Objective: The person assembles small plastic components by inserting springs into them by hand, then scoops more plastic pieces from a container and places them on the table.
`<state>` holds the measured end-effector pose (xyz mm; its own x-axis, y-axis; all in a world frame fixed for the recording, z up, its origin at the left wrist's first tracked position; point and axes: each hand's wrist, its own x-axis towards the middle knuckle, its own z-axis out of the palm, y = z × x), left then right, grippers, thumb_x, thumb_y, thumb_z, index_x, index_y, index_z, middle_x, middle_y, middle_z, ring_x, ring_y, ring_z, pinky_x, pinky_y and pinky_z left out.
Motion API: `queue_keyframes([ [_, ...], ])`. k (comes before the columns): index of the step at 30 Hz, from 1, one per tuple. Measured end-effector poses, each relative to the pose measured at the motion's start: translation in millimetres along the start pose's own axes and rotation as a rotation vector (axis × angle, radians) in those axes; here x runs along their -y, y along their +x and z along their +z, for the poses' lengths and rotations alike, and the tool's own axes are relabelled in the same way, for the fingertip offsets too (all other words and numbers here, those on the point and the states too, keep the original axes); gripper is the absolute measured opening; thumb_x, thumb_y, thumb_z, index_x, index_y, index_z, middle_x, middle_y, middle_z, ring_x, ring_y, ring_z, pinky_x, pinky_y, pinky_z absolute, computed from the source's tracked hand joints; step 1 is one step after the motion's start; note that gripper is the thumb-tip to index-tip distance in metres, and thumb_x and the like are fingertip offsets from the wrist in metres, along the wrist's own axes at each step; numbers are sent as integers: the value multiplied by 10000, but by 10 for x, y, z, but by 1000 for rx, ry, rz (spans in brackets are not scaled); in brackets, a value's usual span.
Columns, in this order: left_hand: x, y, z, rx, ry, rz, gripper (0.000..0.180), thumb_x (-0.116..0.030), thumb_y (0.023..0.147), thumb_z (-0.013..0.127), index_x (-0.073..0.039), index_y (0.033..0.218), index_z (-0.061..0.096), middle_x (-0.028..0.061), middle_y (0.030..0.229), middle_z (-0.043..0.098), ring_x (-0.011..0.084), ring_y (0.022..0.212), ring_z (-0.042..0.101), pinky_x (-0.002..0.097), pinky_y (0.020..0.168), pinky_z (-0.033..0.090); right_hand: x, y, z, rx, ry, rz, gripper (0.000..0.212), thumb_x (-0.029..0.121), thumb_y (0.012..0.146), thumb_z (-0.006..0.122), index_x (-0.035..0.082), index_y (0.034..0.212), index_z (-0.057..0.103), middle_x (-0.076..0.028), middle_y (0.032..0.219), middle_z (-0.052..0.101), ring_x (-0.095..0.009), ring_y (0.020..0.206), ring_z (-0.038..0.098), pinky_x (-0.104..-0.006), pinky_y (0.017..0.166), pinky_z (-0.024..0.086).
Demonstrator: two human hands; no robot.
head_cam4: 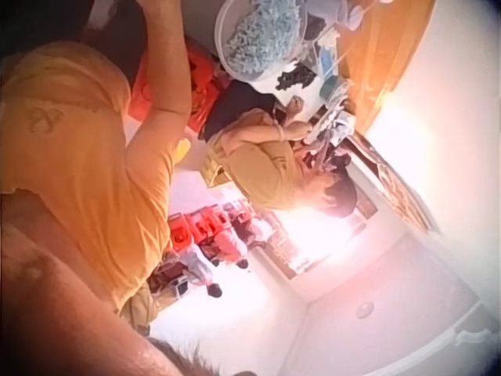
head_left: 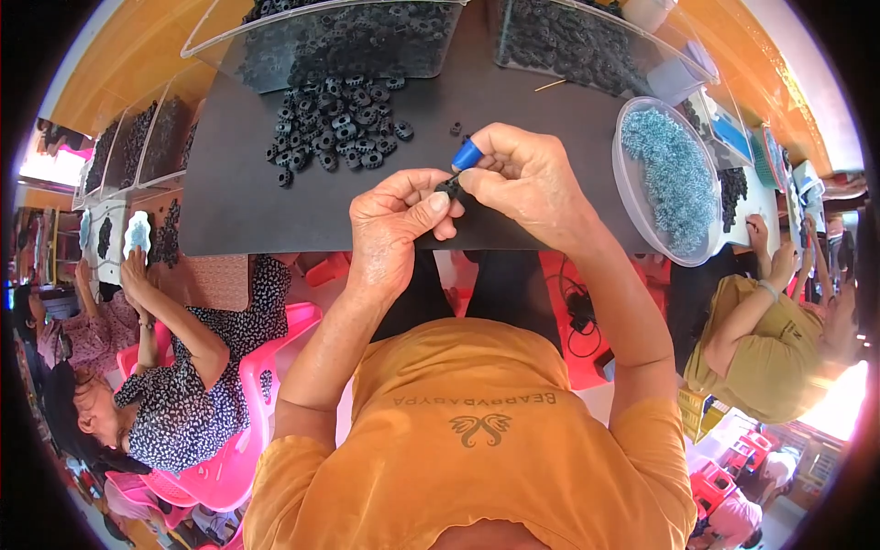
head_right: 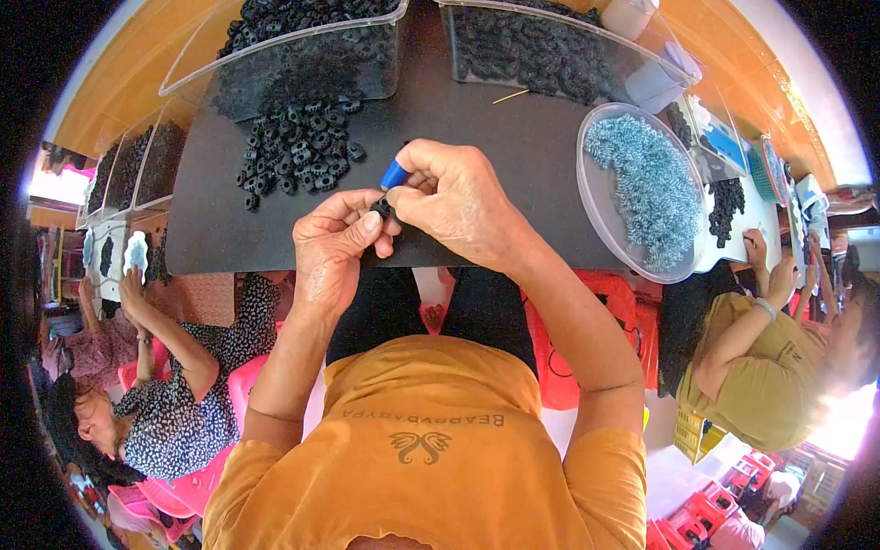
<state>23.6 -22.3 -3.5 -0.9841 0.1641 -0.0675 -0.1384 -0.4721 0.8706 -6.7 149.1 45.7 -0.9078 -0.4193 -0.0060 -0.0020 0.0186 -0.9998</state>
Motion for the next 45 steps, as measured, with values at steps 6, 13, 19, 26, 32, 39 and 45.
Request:
queue_keyframes([
  [6,17,-27,11,-15,52,17,181,-6,844,637,50,1016,637,90,796,664,96,617,580,208,597,505,2,-42,36,-45,-102,10,54,-38,845,573,-34,898,579,-42,773,615,-88,728,620,-220,640,492],
  [13,14,-69,34,-22,173,112,183,-30,854,644,47,1020,644,66,811,648,78,655,560,196,608,490,-23,-72,21,-65,-154,12,53,-30,808,605,-11,854,587,10,738,581,-24,668,531,-189,577,438],
  [19,43,-100,88,-59,170,141,180,-39,855,652,46,1014,646,56,832,638,69,659,549,192,608,483,-107,-83,72,-123,-207,3,65,-41,792,607,0,824,568,29,707,549,-16,653,507,-191,561,424],
  [26,56,-134,142,-146,379,204,127,-18,847,647,30,963,662,14,799,585,57,634,518,187,559,461,-124,-156,173,-232,-336,-70,168,11,731,651,-11,768,489,-96,674,550,-122,602,539,-304,532,448],
  [32,89,-119,180,-169,494,230,103,2,828,645,29,926,661,10,758,560,52,588,484,194,514,421,-303,-165,210,-319,-414,-204,206,-13,704,649,6,766,454,-95,701,478,-179,575,507,-335,510,421],
  [39,68,-83,124,-139,246,115,119,-17,854,631,21,963,658,7,806,598,47,604,492,185,528,426,-298,-153,272,-341,-134,-101,165,-13,776,645,13,778,482,-36,688,540,-69,608,519,-252,529,435],
  [45,-58,-112,79,-62,394,147,149,-40,860,641,18,996,660,13,832,613,46,681,533,176,566,462,-295,-195,179,-232,-20,-108,149,3,784,678,13,802,531,4,693,564,-23,649,527,-215,551,445],
])
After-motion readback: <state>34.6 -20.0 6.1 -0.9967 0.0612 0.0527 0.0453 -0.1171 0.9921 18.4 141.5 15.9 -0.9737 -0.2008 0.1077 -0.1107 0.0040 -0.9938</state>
